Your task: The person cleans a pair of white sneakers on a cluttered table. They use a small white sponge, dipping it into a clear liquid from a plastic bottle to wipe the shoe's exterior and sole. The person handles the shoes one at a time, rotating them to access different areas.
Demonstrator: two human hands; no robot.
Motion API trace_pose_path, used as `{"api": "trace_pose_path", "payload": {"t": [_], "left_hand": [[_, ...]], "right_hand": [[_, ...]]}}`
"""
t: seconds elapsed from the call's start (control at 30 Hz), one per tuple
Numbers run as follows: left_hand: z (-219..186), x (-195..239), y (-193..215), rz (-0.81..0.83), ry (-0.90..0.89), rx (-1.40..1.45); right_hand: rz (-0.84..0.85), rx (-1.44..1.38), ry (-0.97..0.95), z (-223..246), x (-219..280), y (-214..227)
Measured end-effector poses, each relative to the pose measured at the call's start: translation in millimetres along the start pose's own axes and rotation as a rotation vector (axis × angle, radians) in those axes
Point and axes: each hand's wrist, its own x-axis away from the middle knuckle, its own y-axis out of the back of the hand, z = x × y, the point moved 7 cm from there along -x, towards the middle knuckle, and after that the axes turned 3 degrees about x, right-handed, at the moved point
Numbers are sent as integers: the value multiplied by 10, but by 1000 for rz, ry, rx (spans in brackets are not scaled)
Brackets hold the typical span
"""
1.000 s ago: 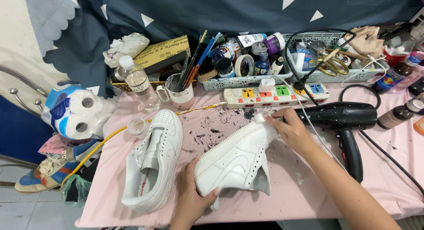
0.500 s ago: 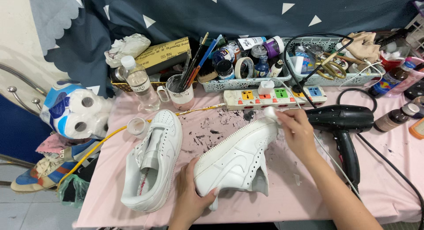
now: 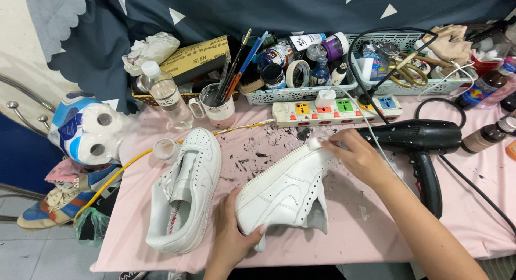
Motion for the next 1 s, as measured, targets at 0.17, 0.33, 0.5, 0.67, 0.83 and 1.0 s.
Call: {"api": "trace_pose_path", "payload": {"t": [0.17, 0.33, 0.5, 0.67, 0.83, 1.0], "left_hand": [[-9, -7, -1, 2, 1, -11], [-17, 9, 13, 1, 14, -40], [-46, -16, 22, 0, -17, -18], [-24, 5, 8, 5, 7, -45], [-13, 0, 11, 29, 60, -20], [-48, -15, 17, 13, 28, -13]], "right_hand": [[-162, -12, -189, -237, 345, -184], [-223, -39, -411, -398, 572, -211], [-251, -101, -479, -209, 341, 14], [97, 18, 150, 648, -107, -215], [9, 54, 111, 385, -104, -60], [-43, 90, -79, -98, 251, -53]]}}
